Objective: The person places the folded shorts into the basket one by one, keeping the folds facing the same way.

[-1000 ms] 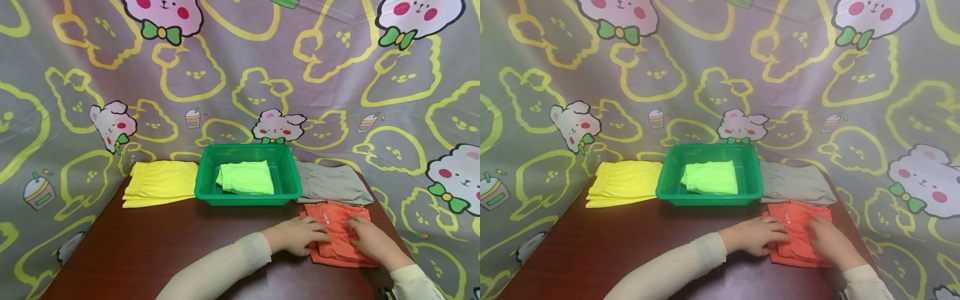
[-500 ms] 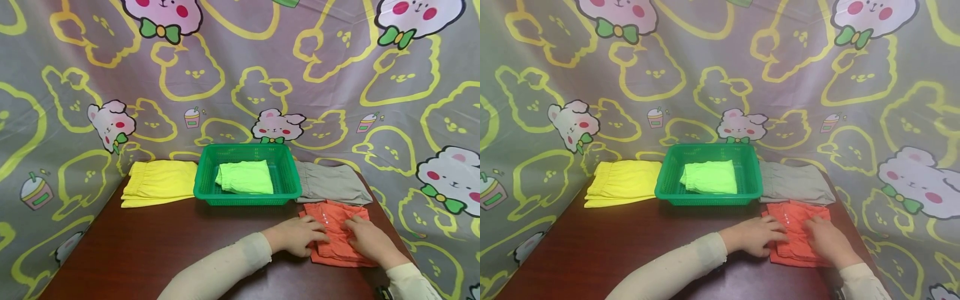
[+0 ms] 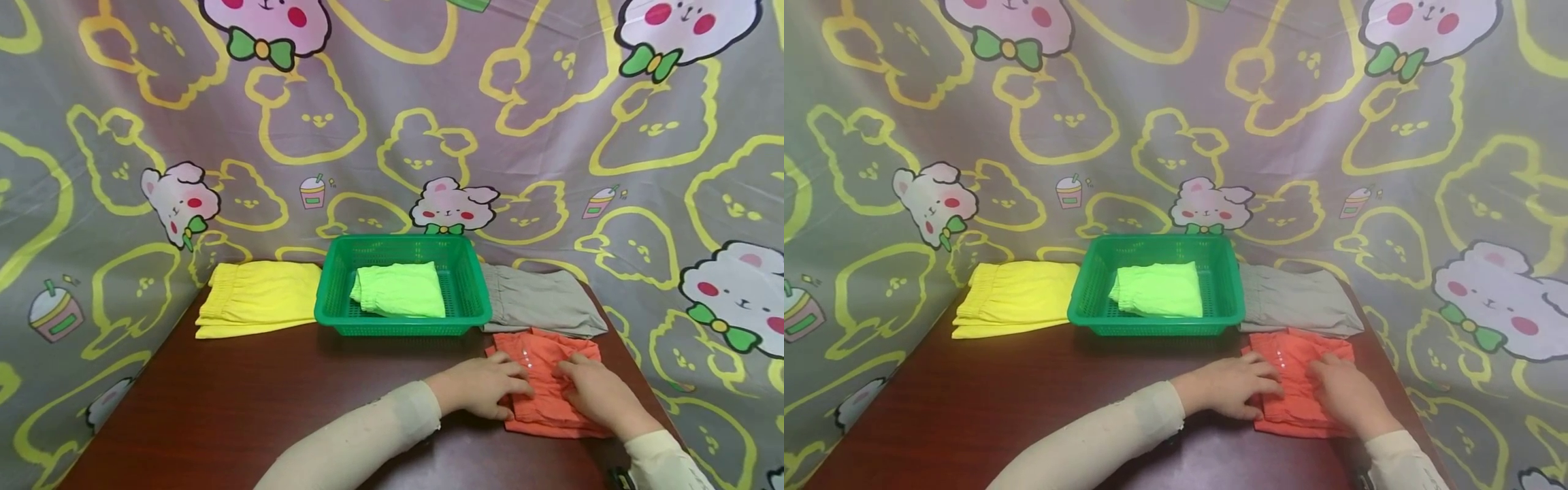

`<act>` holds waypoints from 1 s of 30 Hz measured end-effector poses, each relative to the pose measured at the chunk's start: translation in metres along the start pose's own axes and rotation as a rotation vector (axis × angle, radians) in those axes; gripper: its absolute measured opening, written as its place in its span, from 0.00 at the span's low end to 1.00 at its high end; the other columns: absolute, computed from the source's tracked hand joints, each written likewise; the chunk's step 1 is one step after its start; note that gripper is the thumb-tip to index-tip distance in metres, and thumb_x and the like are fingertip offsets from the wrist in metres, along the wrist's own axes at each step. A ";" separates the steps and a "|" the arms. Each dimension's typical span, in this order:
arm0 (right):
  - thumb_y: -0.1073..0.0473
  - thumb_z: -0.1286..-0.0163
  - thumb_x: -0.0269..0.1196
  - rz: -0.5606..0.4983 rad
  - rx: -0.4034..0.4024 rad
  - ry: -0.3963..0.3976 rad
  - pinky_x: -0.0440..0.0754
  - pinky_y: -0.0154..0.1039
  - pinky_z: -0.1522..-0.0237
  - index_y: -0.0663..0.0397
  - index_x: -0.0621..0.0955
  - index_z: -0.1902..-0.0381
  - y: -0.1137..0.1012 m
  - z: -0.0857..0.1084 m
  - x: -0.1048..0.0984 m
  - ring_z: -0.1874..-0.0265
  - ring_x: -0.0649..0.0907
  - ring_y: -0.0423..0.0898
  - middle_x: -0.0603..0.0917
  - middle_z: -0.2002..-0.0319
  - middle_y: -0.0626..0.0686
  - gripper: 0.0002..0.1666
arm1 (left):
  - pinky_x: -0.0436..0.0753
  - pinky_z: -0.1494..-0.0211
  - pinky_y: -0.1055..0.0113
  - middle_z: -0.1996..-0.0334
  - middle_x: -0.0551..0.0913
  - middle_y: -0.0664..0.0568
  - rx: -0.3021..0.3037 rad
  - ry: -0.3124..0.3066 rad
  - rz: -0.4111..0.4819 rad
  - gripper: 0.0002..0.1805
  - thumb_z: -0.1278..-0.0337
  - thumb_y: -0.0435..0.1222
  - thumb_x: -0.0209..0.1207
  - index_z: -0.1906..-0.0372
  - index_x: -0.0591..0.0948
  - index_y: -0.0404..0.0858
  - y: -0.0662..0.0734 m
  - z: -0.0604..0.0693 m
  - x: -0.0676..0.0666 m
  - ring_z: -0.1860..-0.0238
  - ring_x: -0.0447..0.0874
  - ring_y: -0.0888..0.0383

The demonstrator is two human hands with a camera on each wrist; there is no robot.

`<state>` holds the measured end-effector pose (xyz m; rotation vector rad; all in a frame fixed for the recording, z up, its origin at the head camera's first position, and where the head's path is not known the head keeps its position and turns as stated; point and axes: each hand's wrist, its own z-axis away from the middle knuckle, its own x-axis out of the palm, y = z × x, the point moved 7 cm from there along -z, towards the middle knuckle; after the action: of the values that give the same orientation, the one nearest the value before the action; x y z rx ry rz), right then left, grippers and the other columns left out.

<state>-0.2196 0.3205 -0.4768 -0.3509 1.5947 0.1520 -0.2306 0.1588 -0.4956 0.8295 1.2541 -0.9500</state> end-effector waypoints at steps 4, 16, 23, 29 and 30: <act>0.66 0.50 0.74 -0.003 -0.019 0.017 0.81 0.48 0.69 0.48 0.85 0.63 -0.009 0.001 0.003 0.71 0.79 0.47 0.78 0.65 0.48 0.16 | 0.74 0.38 0.73 0.32 0.66 0.71 -0.004 0.011 0.019 0.29 0.37 0.64 0.59 0.31 0.71 0.72 -0.002 0.005 0.002 0.33 0.61 0.65; 0.68 0.51 0.73 0.011 -0.013 0.070 0.79 0.47 0.72 0.48 0.85 0.63 -0.026 -0.001 0.001 0.72 0.79 0.48 0.76 0.67 0.48 0.16 | 0.76 0.44 0.74 0.38 0.69 0.70 0.003 0.022 0.060 0.28 0.40 0.63 0.64 0.35 0.75 0.71 -0.008 0.021 -0.003 0.38 0.63 0.65; 0.68 0.52 0.74 0.006 -0.031 0.074 0.80 0.46 0.71 0.47 0.85 0.63 -0.038 -0.004 0.002 0.73 0.77 0.47 0.76 0.68 0.47 0.17 | 0.76 0.48 0.73 0.39 0.69 0.70 -0.016 0.013 0.042 0.27 0.41 0.62 0.66 0.36 0.75 0.71 -0.011 0.029 -0.001 0.39 0.64 0.64; 0.67 0.51 0.75 0.002 -0.049 0.061 0.80 0.45 0.70 0.48 0.86 0.61 -0.045 -0.007 0.002 0.73 0.78 0.46 0.75 0.68 0.46 0.18 | 0.76 0.50 0.73 0.41 0.71 0.68 -0.017 0.013 0.047 0.26 0.42 0.59 0.68 0.38 0.77 0.69 -0.011 0.039 -0.004 0.42 0.65 0.63; 0.67 0.51 0.75 0.002 -0.049 0.056 0.80 0.45 0.70 0.48 0.87 0.61 -0.046 -0.007 0.001 0.72 0.78 0.46 0.75 0.68 0.46 0.18 | 0.76 0.50 0.73 0.41 0.71 0.68 -0.019 0.012 0.051 0.26 0.42 0.59 0.68 0.38 0.77 0.69 -0.012 0.041 -0.005 0.41 0.65 0.63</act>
<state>-0.2113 0.2745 -0.4724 -0.3942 1.6485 0.1843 -0.2258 0.1179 -0.4847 0.8500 1.2453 -0.8925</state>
